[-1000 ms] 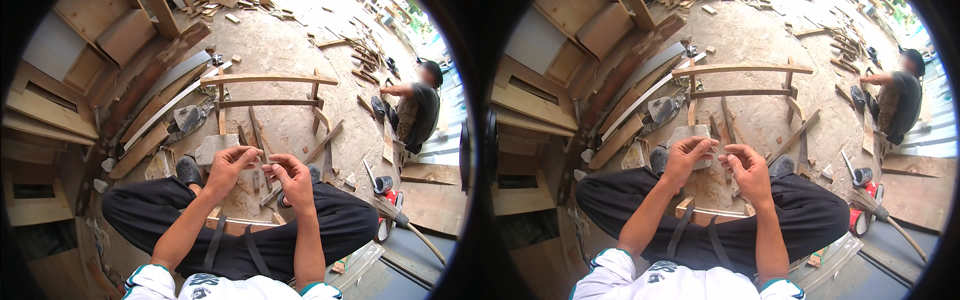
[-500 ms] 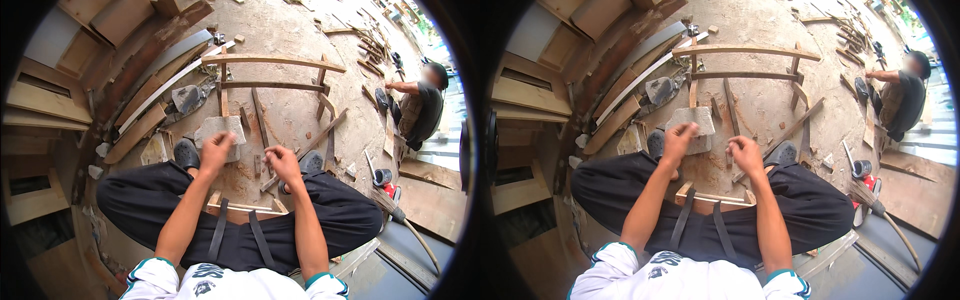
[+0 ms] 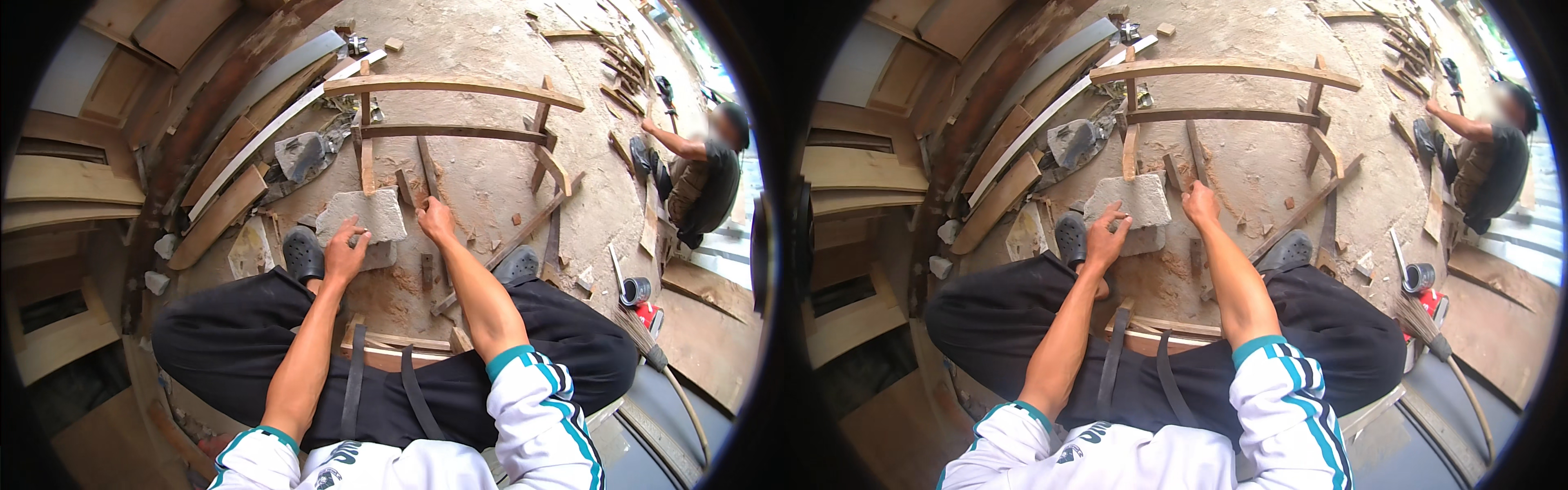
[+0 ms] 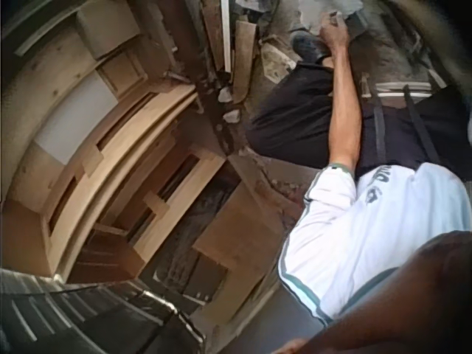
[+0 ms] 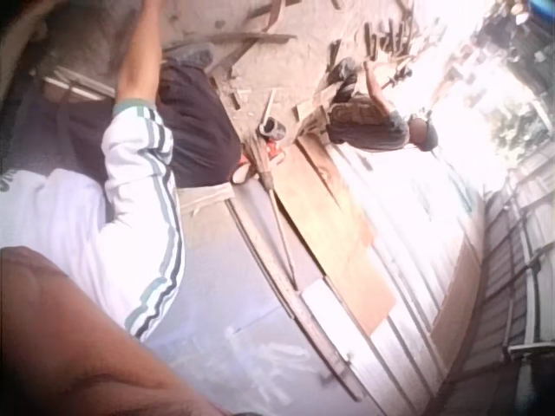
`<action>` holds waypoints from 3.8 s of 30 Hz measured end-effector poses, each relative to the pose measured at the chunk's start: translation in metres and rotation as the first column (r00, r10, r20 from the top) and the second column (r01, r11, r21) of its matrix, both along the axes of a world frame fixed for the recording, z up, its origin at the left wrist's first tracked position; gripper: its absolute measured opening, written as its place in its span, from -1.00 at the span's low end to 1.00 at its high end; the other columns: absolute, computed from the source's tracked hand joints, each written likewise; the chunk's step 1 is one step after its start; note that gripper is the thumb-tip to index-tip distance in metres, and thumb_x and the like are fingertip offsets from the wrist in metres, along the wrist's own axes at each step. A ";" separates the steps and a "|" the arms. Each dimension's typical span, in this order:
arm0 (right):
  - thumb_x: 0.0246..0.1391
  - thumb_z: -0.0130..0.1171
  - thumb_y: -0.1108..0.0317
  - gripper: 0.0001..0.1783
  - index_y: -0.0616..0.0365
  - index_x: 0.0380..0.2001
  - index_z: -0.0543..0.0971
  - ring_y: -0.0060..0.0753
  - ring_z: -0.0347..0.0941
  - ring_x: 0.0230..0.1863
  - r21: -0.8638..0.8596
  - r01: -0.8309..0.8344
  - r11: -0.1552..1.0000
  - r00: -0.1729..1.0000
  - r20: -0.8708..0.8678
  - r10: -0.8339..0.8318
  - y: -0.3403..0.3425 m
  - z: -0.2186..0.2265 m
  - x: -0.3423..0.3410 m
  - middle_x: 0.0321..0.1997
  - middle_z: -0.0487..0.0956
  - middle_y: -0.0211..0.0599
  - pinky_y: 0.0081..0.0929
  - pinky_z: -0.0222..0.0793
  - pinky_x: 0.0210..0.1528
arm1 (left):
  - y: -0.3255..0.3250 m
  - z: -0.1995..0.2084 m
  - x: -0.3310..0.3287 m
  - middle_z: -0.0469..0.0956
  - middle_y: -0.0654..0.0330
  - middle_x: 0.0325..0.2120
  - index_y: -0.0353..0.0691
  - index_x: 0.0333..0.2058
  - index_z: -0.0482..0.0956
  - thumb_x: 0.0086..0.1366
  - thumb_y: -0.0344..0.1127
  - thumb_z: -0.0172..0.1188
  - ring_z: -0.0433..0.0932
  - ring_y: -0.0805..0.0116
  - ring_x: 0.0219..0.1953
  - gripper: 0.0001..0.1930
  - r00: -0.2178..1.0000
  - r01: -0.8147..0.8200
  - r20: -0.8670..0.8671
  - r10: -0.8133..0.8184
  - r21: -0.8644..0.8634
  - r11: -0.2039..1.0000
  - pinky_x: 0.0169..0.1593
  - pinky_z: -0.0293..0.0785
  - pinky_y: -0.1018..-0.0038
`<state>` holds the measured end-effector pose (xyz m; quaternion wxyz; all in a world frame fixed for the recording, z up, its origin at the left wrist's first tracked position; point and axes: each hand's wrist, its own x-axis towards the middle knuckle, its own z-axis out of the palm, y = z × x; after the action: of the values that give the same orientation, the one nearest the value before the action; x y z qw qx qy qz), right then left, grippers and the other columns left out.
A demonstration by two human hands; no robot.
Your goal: The person sits on the floor and assembles a small wooden frame using a hammer and nails. They position wooden pieces on concrete blocks, insert nails, and hammer them to secure the joints.
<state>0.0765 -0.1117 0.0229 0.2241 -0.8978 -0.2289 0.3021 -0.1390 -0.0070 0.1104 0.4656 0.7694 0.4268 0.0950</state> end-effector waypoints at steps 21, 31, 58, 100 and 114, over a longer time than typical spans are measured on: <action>0.20 0.19 0.34 -0.56 0.19 0.13 0.46 -0.54 0.49 -0.20 0.210 0.505 0.837 0.495 -0.865 -0.082 0.000 0.012 0.031 -0.16 0.58 -0.42 -0.44 0.50 -0.18 | 0.008 -0.007 -0.002 0.22 0.07 0.31 -0.19 -0.18 0.69 0.23 -0.09 0.25 0.03 0.15 0.43 -0.68 0.970 0.129 -0.183 -0.157 -0.156 0.979 0.30 0.21 0.34; 0.18 0.16 0.42 -0.54 0.36 0.14 0.46 -0.38 0.58 -0.25 0.391 0.245 0.887 0.804 -0.594 0.040 -0.024 0.058 -0.051 -0.07 0.62 -0.07 -0.47 0.57 -0.30 | 0.010 -0.034 0.000 0.64 0.00 -0.10 -0.32 -0.18 0.67 0.21 -0.13 0.30 0.58 0.24 0.02 -0.64 0.936 -0.312 0.116 0.331 -0.157 0.937 0.05 0.45 0.38; 0.10 0.25 0.27 -0.71 0.23 -0.19 0.66 -0.18 0.62 -0.23 0.413 0.138 0.900 0.972 -0.231 -0.043 0.017 0.064 -0.105 -0.25 0.67 -0.06 -0.35 0.47 -0.12 | 0.031 -0.007 0.001 0.70 0.10 -0.28 -0.20 -0.19 0.71 0.25 -0.15 0.28 0.67 0.31 -0.23 -0.73 0.970 -0.197 0.143 0.199 -0.027 0.980 -0.13 0.53 0.43; 0.13 0.16 0.32 -0.76 0.20 -0.19 0.64 -0.05 0.61 -0.21 0.461 0.102 0.881 0.994 -0.004 -0.113 -0.046 0.031 -0.064 -0.23 0.66 -0.05 -0.27 0.47 -0.08 | 0.021 -0.020 0.008 0.63 0.07 -0.27 -0.22 -0.25 0.66 0.29 -0.28 0.21 0.61 0.03 -0.20 -0.83 0.974 -0.096 0.227 0.007 0.384 0.918 -0.16 0.51 0.30; 0.04 0.18 0.17 -0.64 0.17 -0.17 0.60 0.04 0.54 -0.05 0.054 0.423 0.905 0.897 0.120 -0.426 -0.191 -0.023 0.041 -0.18 0.63 0.04 -0.19 0.40 0.04 | 0.004 -0.028 0.018 0.61 0.04 -0.26 -0.21 -0.22 0.64 0.33 -0.27 0.16 0.58 -0.04 -0.21 -0.82 0.980 -0.157 0.186 0.074 0.485 0.860 -0.16 0.49 0.25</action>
<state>0.1170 -0.3024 0.0003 0.2813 -0.9406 -0.0458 0.1845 -0.1213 -0.0026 0.0828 0.2780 0.8260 0.3943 0.2914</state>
